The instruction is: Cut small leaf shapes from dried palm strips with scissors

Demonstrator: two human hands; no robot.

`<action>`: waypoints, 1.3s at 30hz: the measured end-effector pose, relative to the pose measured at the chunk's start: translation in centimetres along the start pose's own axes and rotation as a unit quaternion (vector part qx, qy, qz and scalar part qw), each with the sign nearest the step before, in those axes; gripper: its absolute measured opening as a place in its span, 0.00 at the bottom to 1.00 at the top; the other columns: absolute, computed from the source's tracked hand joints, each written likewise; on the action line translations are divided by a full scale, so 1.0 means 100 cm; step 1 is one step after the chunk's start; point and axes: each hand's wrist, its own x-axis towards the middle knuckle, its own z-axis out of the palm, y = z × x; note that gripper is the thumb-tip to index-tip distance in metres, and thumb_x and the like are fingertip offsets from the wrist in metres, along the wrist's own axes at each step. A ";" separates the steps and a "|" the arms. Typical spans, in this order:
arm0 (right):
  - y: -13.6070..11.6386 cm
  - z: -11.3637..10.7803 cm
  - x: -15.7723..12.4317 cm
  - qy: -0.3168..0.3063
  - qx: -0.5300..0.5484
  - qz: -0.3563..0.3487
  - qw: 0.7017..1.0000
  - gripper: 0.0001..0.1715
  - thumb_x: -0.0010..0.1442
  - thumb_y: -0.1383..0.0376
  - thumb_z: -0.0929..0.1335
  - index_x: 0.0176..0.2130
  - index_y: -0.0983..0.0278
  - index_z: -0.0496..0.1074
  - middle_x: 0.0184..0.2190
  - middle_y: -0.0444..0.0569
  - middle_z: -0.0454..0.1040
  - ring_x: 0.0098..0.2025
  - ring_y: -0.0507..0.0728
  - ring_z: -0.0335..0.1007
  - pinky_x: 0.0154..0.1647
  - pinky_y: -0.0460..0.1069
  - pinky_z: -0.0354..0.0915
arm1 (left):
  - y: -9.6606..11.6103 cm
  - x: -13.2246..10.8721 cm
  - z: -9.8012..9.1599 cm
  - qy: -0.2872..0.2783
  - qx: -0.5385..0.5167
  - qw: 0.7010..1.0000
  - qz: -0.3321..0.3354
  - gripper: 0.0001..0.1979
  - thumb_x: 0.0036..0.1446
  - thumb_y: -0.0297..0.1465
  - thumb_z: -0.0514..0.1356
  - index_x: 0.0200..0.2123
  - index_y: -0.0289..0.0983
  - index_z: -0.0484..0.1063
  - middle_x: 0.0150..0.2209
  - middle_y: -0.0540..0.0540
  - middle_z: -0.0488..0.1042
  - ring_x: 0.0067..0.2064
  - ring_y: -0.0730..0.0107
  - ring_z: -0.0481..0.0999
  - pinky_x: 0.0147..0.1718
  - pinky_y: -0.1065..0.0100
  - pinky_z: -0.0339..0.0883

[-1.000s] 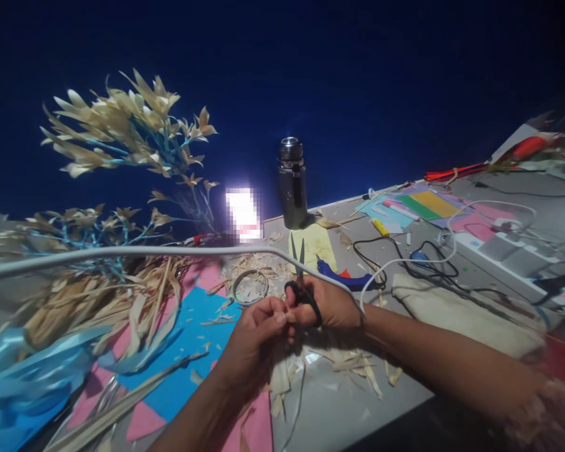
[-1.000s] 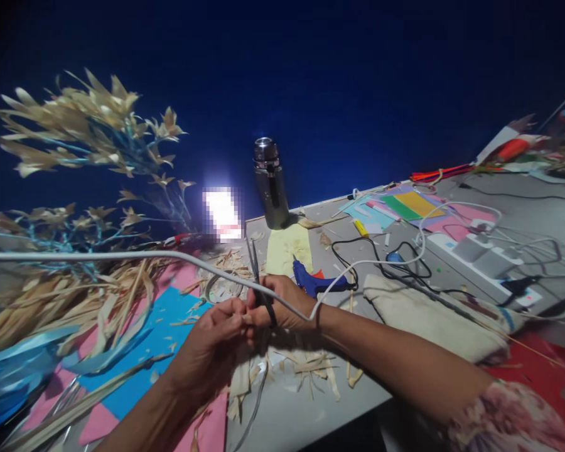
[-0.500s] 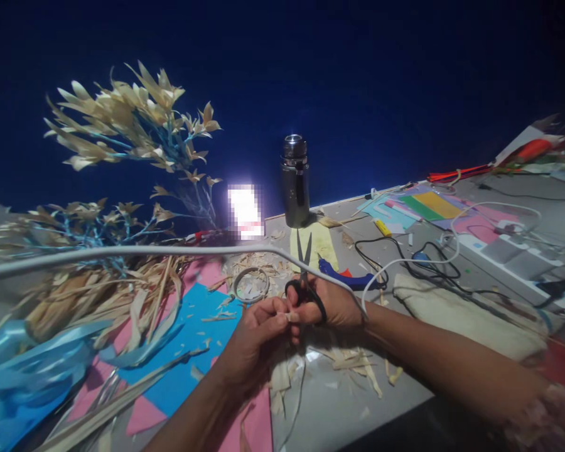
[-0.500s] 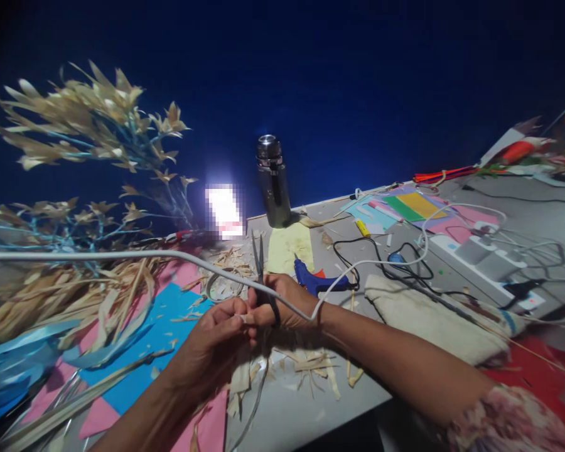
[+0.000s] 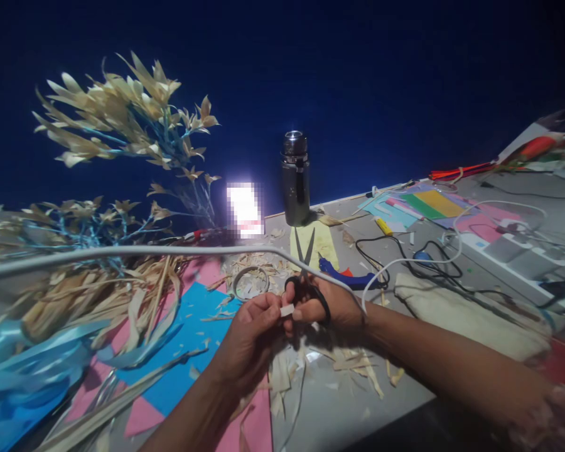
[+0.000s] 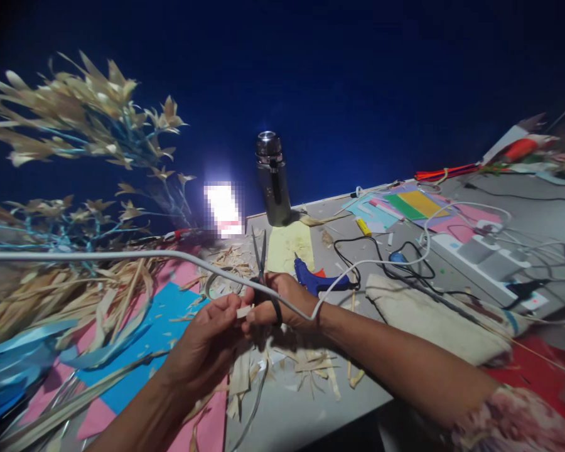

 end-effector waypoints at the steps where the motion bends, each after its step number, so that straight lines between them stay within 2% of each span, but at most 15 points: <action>1: 0.001 0.001 0.000 0.009 -0.001 0.000 1.000 0.24 0.47 0.63 0.80 0.39 0.66 0.69 0.28 0.50 0.79 0.28 0.56 0.78 0.32 0.48 0.72 | 0.000 0.001 -0.001 0.003 0.006 1.000 0.002 0.11 0.52 0.30 0.72 0.30 0.34 0.72 0.25 0.48 0.74 0.28 0.73 0.73 0.31 0.72 0.66; 5: 0.004 0.006 0.001 0.038 0.015 0.011 0.999 0.23 0.46 0.62 0.80 0.35 0.65 0.68 0.24 0.45 0.77 0.24 0.54 0.74 0.27 0.49 0.72 | -0.002 0.002 -0.003 -0.022 0.038 0.999 0.005 0.13 0.52 0.32 0.72 0.27 0.34 0.71 0.24 0.47 0.74 0.28 0.71 0.72 0.31 0.71 0.65; 10: 0.006 0.001 0.004 0.017 0.060 0.006 0.998 0.25 0.41 0.62 0.81 0.32 0.66 0.69 0.24 0.43 0.73 0.26 0.54 0.75 0.29 0.48 0.71 | -0.003 0.000 -0.001 -0.045 0.029 0.999 0.003 0.14 0.51 0.33 0.72 0.26 0.34 0.70 0.25 0.48 0.72 0.29 0.72 0.69 0.30 0.72 0.62; 14: 0.003 -0.002 0.004 -0.008 0.080 0.003 0.997 0.28 0.40 0.58 0.82 0.35 0.66 0.69 0.25 0.45 0.75 0.27 0.57 0.76 0.28 0.50 0.71 | -0.001 -0.002 0.002 -0.060 0.000 0.998 -0.006 0.15 0.52 0.34 0.71 0.25 0.35 0.69 0.24 0.48 0.71 0.28 0.70 0.69 0.30 0.70 0.63; 17: 0.002 0.002 0.002 0.001 0.042 0.000 0.999 0.27 0.44 0.58 0.81 0.37 0.66 0.69 0.27 0.49 0.78 0.27 0.56 0.76 0.29 0.49 0.71 | -0.001 0.000 0.000 -0.042 0.023 0.999 0.008 0.14 0.53 0.32 0.71 0.25 0.35 0.69 0.24 0.47 0.72 0.29 0.70 0.70 0.31 0.71 0.63; 21: 0.005 0.007 0.004 0.051 0.041 -0.002 0.998 0.24 0.42 0.64 0.81 0.34 0.65 0.69 0.23 0.44 0.76 0.23 0.54 0.74 0.25 0.45 0.68 | -0.004 0.003 -0.005 -0.019 0.055 0.998 0.013 0.11 0.56 0.31 0.69 0.26 0.34 0.71 0.26 0.46 0.74 0.29 0.72 0.70 0.30 0.73 0.62; 26: 0.008 0.000 0.009 0.026 0.133 0.003 0.991 0.23 0.39 0.66 0.81 0.32 0.67 0.70 0.24 0.41 0.73 0.24 0.50 0.71 0.28 0.45 0.68 | -0.001 0.000 -0.002 -0.045 0.013 0.999 -0.009 0.13 0.52 0.32 0.71 0.27 0.35 0.70 0.24 0.46 0.73 0.28 0.72 0.69 0.29 0.73 0.62; 29: 0.005 -0.001 0.008 0.035 0.117 -0.013 0.992 0.20 0.42 0.65 0.80 0.32 0.68 0.72 0.24 0.43 0.73 0.24 0.48 0.69 0.28 0.44 0.66 | 0.002 -0.002 0.000 -0.048 -0.010 0.999 -0.008 0.14 0.52 0.33 0.71 0.27 0.35 0.70 0.23 0.47 0.72 0.27 0.72 0.69 0.29 0.72 0.64; 34: 0.000 0.006 0.003 0.021 0.034 -0.022 0.999 0.23 0.45 0.60 0.81 0.35 0.67 0.71 0.26 0.48 0.77 0.29 0.57 0.77 0.34 0.50 0.71 | 0.003 0.000 0.000 -0.025 0.006 1.000 0.001 0.12 0.55 0.32 0.70 0.27 0.34 0.71 0.24 0.47 0.72 0.29 0.73 0.70 0.29 0.75 0.65; 37: 0.001 0.008 0.002 0.031 0.032 -0.015 0.999 0.24 0.44 0.61 0.81 0.35 0.66 0.70 0.27 0.49 0.78 0.29 0.57 0.78 0.34 0.51 0.72 | 0.002 0.002 -0.002 -0.023 0.017 1.000 -0.001 0.12 0.55 0.31 0.69 0.25 0.33 0.72 0.25 0.46 0.72 0.28 0.73 0.70 0.30 0.75 0.66; 39: 0.002 0.007 0.003 0.050 0.049 -0.022 0.997 0.24 0.45 0.61 0.81 0.35 0.66 0.70 0.28 0.47 0.77 0.29 0.56 0.77 0.34 0.50 0.72 | 0.002 0.003 -0.004 -0.001 -0.002 1.000 -0.001 0.11 0.57 0.32 0.68 0.28 0.32 0.74 0.25 0.46 0.72 0.29 0.74 0.71 0.30 0.74 0.68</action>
